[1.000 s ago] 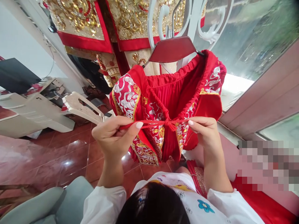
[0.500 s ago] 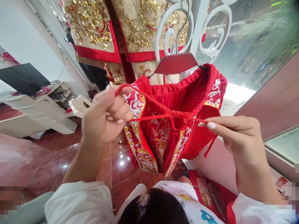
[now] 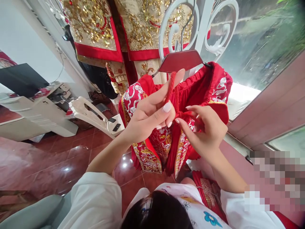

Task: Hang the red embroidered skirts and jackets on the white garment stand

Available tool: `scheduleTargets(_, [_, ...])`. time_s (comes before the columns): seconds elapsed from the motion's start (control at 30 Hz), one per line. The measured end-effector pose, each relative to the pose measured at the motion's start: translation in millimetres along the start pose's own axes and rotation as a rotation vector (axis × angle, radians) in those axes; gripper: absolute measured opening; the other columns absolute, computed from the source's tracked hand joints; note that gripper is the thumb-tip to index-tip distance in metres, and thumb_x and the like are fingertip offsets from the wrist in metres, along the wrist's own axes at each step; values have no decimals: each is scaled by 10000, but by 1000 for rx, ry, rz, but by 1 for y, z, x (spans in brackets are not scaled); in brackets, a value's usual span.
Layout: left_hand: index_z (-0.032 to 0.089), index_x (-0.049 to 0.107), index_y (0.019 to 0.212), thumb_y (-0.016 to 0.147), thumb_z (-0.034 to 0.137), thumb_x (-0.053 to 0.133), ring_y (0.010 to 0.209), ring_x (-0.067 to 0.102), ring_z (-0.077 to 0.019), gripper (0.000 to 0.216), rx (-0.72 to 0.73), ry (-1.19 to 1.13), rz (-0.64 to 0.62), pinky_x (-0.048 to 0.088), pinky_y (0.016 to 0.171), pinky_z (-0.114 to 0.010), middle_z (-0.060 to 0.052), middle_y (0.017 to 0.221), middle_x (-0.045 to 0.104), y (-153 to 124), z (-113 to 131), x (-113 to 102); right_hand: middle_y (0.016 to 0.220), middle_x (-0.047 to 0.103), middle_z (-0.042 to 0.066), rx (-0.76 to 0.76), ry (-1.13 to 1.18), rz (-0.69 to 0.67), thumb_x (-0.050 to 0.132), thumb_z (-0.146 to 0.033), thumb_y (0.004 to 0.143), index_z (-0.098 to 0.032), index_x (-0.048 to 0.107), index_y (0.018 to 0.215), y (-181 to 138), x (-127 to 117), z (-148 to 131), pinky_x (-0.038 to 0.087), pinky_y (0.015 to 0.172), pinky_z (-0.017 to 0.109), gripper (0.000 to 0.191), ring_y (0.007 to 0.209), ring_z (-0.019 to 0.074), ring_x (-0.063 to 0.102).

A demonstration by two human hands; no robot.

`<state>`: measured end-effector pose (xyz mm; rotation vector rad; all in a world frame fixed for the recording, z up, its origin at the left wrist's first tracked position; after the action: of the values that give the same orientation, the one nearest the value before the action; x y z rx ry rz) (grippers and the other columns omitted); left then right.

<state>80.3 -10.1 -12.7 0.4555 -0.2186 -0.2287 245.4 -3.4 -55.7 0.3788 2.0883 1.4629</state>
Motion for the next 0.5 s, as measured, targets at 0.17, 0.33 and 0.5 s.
scheduleTargets(0.17, [210,668,1027,678,351,762,451,506,-81,388,1,-8,-51,424,434,-207,55,516,510,-3,6,3,779,628,49,43,-21,-31,571,-232,843,-176,640,858,-1,9,2,462,608,235,90,679,119,577])
scheduleTargets(0.33, [187,681,1006,667,250,774,432,497,-84,357,-28,13,38,382,406,-207,69,476,437,-3,9,-4,747,621,35,68,23,-89,507,-170,848,-168,642,835,-4,10,3,432,572,222,135,645,104,559])
scheduleTargets(0.5, [170,728,803,746,320,714,384,365,-35,161,325,402,139,186,363,-213,48,457,451,-8,21,-21,698,613,17,177,103,-146,511,-192,852,-162,624,793,-6,3,17,400,549,220,131,592,96,522])
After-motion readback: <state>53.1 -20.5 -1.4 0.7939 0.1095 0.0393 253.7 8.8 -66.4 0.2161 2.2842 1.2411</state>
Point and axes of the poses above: each hand's wrist, its own y-axis towards the middle knuckle, its own x-axis out of the palm, z = x × y, the point moved 1 cm from there along y, towards the middle knuckle
